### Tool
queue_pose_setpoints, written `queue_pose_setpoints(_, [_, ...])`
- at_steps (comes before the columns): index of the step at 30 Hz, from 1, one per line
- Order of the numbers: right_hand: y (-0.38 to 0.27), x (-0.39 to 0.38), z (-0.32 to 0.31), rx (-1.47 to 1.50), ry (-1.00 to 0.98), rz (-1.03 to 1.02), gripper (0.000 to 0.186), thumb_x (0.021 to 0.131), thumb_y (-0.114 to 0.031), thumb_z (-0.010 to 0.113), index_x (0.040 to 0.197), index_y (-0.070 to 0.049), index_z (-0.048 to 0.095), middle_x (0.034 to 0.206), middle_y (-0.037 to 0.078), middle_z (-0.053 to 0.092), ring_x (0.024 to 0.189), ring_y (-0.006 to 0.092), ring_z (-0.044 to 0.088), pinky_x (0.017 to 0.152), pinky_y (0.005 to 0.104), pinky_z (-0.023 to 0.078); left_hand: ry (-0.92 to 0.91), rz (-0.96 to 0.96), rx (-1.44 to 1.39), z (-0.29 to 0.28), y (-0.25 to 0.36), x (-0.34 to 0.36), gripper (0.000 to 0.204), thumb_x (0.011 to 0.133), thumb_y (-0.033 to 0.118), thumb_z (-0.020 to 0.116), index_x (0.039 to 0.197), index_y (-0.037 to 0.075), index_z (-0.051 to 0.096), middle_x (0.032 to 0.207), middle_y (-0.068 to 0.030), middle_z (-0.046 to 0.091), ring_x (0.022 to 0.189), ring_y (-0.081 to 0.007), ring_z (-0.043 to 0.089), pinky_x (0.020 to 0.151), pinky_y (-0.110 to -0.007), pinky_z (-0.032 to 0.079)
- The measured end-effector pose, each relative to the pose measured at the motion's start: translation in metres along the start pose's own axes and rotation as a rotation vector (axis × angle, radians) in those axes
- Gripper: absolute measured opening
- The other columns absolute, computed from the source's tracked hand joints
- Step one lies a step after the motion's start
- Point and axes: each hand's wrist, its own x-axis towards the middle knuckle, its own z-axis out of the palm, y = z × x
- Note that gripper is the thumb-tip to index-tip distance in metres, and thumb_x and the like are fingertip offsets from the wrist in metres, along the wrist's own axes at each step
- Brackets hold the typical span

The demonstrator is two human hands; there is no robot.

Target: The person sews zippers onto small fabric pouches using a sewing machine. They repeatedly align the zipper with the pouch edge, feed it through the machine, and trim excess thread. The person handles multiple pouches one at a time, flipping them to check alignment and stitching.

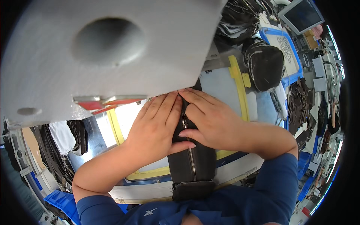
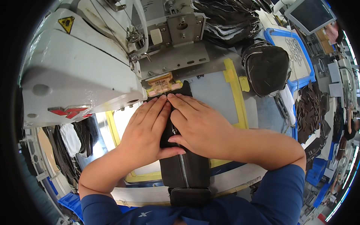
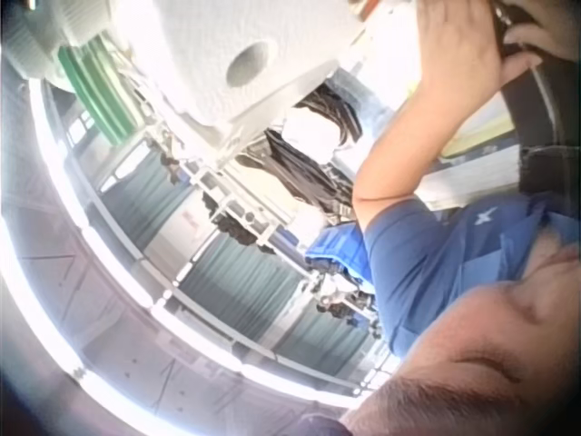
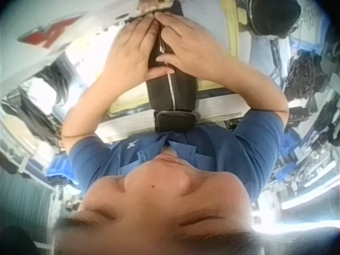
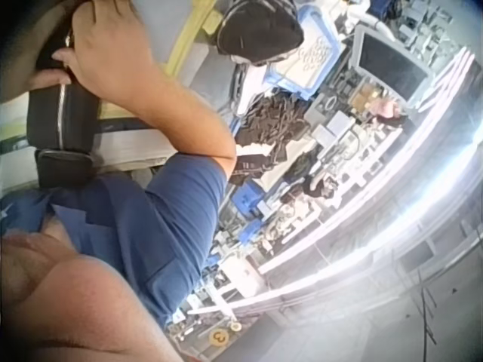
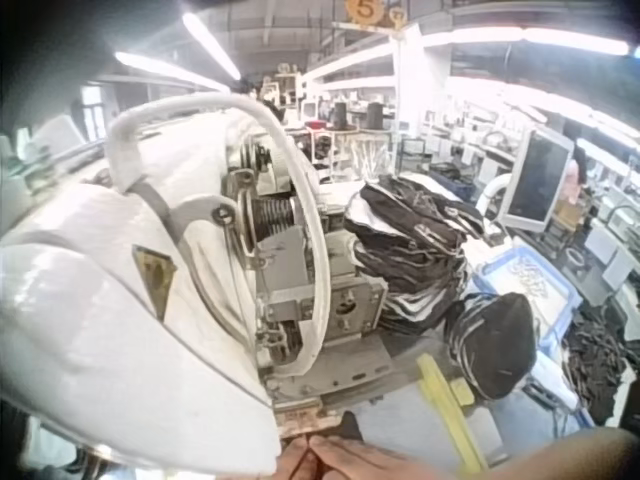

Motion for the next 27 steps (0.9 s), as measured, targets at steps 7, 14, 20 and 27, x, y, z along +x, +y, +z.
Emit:
queue_pose_setpoints(7, [0.0, -0.001, -0.003, -0.016, -0.012, 0.006, 0.064, 0.091, -0.036, 0.08, 0.129, 0.012, 0.061, 0.147, 0.031, 0.058, 0.139, 0.043, 0.056, 0.122, 0.0469, 0.043, -0.014, 0.01, -0.026, -0.003, 0.001, 0.004, 0.113, 0.067, 0.059, 0.093, 0.145, -0.013, 0.053, 0.152, -0.0305, 0.054, 0.137, -0.0485, 0.055, 0.117, -0.056, 0.044])
queue_pose_setpoints(14, [-0.001, -0.017, -0.042, -0.006, 0.092, 0.042, 0.049, 0.092, -0.034, 0.079, 0.118, 0.007, 0.066, 0.122, 0.023, 0.069, 0.118, 0.0391, 0.065, 0.104, 0.0455, 0.052, -0.001, 0.012, 0.084, 0.006, 0.0, -0.005, 0.118, 0.062, 0.061, 0.093, 0.148, -0.009, 0.052, 0.158, -0.0303, 0.049, 0.142, -0.049, 0.05, 0.12, -0.055, 0.039])
queue_pose_setpoints(20, [0.026, -0.096, -0.115, -0.113, 0.367, 0.512, 0.019, 0.092, -0.016, 0.077, 0.103, -0.002, 0.074, 0.102, 0.013, 0.073, 0.094, 0.0297, 0.071, 0.084, 0.0401, 0.058, -0.01, -0.066, 0.047, 0.005, 0.006, -0.001, 0.115, 0.058, 0.046, 0.099, 0.148, -0.008, 0.052, 0.159, -0.0268, 0.049, 0.144, -0.0478, 0.048, 0.122, -0.054, 0.038])
queue_pose_setpoints(27, [0.083, -0.259, -0.166, -0.277, 0.24, 1.122, 0.027, 0.085, -0.012, 0.081, 0.109, -0.001, 0.077, 0.098, 0.014, 0.076, 0.092, 0.0271, 0.073, 0.084, 0.0376, 0.058, 0.047, -0.008, 0.064, 0.008, 0.007, -0.002, 0.11, 0.063, 0.052, 0.097, 0.145, -0.008, 0.055, 0.155, -0.027, 0.052, 0.141, -0.0467, 0.05, 0.12, -0.053, 0.039])
